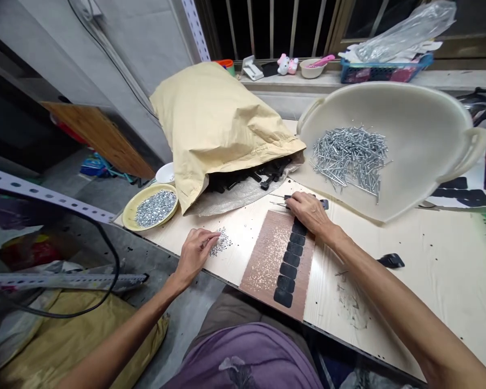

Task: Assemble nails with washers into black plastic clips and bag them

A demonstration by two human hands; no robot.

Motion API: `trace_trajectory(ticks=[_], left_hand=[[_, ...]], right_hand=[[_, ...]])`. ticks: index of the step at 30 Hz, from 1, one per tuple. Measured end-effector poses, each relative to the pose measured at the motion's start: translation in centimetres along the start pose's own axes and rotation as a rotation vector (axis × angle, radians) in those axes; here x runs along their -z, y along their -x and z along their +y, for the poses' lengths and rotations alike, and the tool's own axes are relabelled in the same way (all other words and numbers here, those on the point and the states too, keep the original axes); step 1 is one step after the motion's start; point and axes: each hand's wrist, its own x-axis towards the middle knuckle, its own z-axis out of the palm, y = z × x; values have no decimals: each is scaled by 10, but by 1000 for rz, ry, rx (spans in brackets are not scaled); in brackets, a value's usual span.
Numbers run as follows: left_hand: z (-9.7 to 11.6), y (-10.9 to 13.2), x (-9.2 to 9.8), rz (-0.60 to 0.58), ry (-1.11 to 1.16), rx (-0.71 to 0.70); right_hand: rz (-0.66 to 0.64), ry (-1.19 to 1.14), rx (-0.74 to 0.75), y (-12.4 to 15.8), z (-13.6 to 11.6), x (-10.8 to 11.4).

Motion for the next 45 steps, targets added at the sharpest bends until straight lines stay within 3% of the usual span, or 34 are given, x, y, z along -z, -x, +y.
trace_trajectory(ticks=[4,8,14,26,33,38,40,45], left_hand=[[3,-7,-6,-66,-40,-77],[2,-12,-9,-129,-54,-150],[-1,-9,-14,-215,-158,-252],[-3,-19,-16,-311,-220,-355],[6,-20,-14,-246,84,-155],[37,-24,-28,-114,700,354],[54,-27,-36,-82,966,485],[83,-33,-45,-12,1242,549]], right_hand=[[150,-126,-170,20,-16,26],[190,-219,-237,44,-39,41],[177,-349,-243,70,-72,39],[165,-421,-204,71,-101,40],[202,-491,-309,64,-120,38],[184,-593,-344,38,-141,41],[147,-583,-339,30,-146,42],[118,-502,-352,25,-147,45]])
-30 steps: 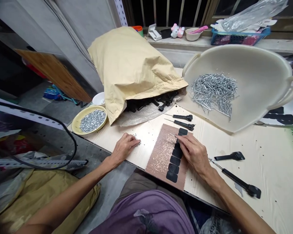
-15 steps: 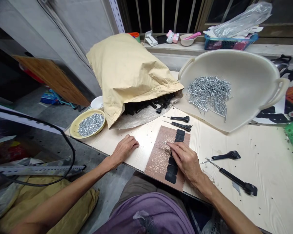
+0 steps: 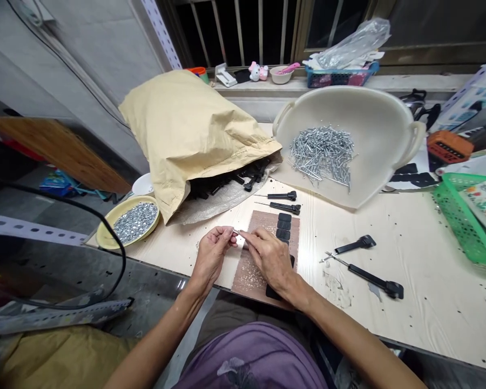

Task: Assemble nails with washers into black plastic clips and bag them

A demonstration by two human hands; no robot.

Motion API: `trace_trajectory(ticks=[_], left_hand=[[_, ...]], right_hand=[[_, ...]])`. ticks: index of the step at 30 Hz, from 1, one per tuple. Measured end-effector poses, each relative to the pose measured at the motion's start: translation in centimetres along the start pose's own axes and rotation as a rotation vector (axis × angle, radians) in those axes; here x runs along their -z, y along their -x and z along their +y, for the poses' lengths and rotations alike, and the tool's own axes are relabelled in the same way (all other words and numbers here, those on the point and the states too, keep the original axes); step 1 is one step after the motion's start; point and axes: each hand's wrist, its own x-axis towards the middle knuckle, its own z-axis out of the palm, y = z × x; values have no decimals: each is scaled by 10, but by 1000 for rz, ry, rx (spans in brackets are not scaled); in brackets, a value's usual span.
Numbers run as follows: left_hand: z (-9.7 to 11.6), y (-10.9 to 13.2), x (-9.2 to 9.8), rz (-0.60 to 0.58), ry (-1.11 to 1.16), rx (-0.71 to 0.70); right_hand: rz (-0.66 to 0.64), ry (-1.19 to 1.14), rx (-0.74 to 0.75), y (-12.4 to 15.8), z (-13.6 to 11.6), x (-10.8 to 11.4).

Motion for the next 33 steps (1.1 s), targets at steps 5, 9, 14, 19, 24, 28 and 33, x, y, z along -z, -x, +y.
trace_trajectory(ticks=[5,9,14,19,24,28,33], left_hand=[[1,1,-5,-35,6,10],[-2,0,-3,-49,-32,-3],[-4,-4,-4,-87,-60,37],[-7,-5,-10,-112,-84,48],[-9,-3,-17,-128,-74,79],[-7,-3,-20,-132,-145,56],[-5,-5,-21,-157,-245,39]], right_hand=[[17,94,-16,6,5,2],[32,172,-15,10,5,2],[113,255,-16,13,3,6],[165,396,-8,17,6,8],[173,476,10,21,10,9],[156,471,-11,21,12,12],[106,301,-105,22,15,16]])
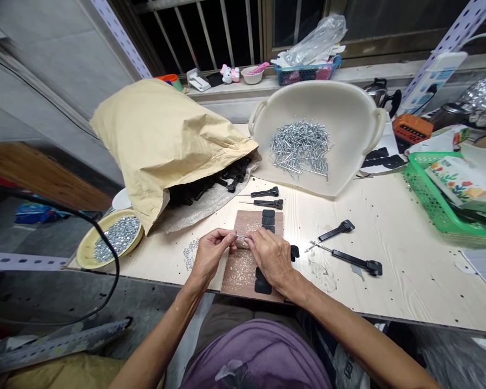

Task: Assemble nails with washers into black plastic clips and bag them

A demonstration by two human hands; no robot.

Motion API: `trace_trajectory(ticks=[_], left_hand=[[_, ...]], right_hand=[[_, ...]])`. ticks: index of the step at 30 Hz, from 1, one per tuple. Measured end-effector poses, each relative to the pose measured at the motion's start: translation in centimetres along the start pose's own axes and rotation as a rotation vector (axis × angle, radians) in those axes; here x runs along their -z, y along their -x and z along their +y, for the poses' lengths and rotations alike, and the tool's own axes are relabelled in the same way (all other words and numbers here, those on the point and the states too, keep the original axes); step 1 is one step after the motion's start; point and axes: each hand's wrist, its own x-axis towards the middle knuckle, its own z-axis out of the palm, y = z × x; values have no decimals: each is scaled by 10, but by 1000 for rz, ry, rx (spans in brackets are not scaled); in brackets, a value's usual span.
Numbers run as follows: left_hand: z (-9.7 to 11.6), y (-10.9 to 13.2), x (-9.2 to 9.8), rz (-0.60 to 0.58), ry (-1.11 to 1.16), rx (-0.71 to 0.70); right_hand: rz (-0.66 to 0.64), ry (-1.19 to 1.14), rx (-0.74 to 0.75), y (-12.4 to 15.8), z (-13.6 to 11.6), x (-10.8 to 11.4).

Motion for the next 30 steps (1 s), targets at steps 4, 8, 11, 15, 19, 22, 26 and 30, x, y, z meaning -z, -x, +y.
trace_trajectory(ticks=[4,8,11,15,19,22,26,30], left_hand=[[-2,-2,-2,-29,-10,13],[-6,-4,-4,-43,-18,16],[-7,-5,-5,-61,-48,14],[-7,-7,-6,-89,-46,23],[-3,-6,-11,-86,-72,52],[-2,-6,-14,-99,-90,62],[-2,-8,-20,-144,-21,76],[-4,-12,-25,-162,150,181]], right_hand=[[-24,-41,-14,2,3,-1],[-98,-169,-123,2,8,-3],[-177,-353,-197,0,13,-3],[-173,-379,-147,1,18,2],[-186,-304,-110,3,23,6],[-218,-430,-149,2,30,5],[-175,-527,-186,0,39,4],[-141,-512,-183,1,44,6]])
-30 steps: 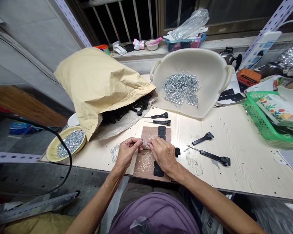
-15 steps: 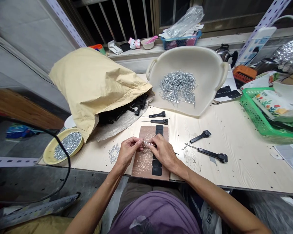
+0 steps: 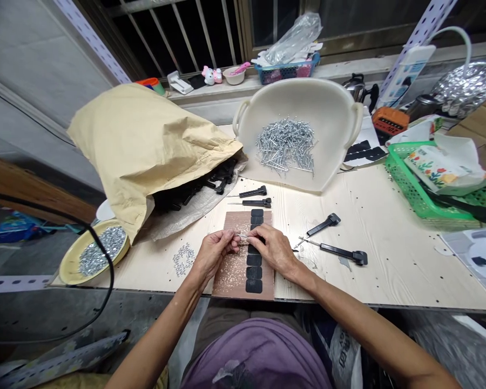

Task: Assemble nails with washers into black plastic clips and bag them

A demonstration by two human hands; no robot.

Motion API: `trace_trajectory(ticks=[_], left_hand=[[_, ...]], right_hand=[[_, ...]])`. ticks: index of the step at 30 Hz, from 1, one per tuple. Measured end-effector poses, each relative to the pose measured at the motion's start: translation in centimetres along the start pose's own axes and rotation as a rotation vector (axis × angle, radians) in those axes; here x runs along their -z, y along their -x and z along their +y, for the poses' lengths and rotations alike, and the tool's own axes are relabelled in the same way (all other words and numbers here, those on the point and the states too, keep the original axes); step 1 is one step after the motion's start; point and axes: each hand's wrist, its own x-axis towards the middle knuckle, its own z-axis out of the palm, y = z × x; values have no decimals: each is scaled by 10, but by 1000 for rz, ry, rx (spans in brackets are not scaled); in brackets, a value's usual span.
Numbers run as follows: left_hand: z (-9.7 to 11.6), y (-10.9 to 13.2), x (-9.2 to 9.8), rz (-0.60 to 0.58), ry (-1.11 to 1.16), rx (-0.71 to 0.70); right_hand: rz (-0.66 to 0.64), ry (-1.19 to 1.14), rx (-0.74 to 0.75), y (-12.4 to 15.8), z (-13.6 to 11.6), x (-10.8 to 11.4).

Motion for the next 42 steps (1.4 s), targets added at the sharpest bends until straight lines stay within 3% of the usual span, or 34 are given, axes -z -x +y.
trace_trajectory(ticks=[5,11,16,20,25,29,34,42], left_hand=[[-3,-5,2,52,-16,-17],[-10,-6,6,139,-443,-186],[-14,-6,1,196,-604,-339],[-15,-7,1,201,-612,-352],[-15,-8,2,212,-628,-336],[-16,-6,1,217,-627,-337],[-16,-6,0,215,-595,-340],[-18,-7,0,211,-615,-375]], right_hand=[[33,132,18,-1,10,14],[2,422,48,-15,36,33],[-25,460,108,-31,52,39],[-50,495,215,-27,54,35],[-176,521,464,-17,51,30],[-84,494,349,-20,54,32],[-256,488,526,-9,47,30],[-178,414,313,-11,47,33]])
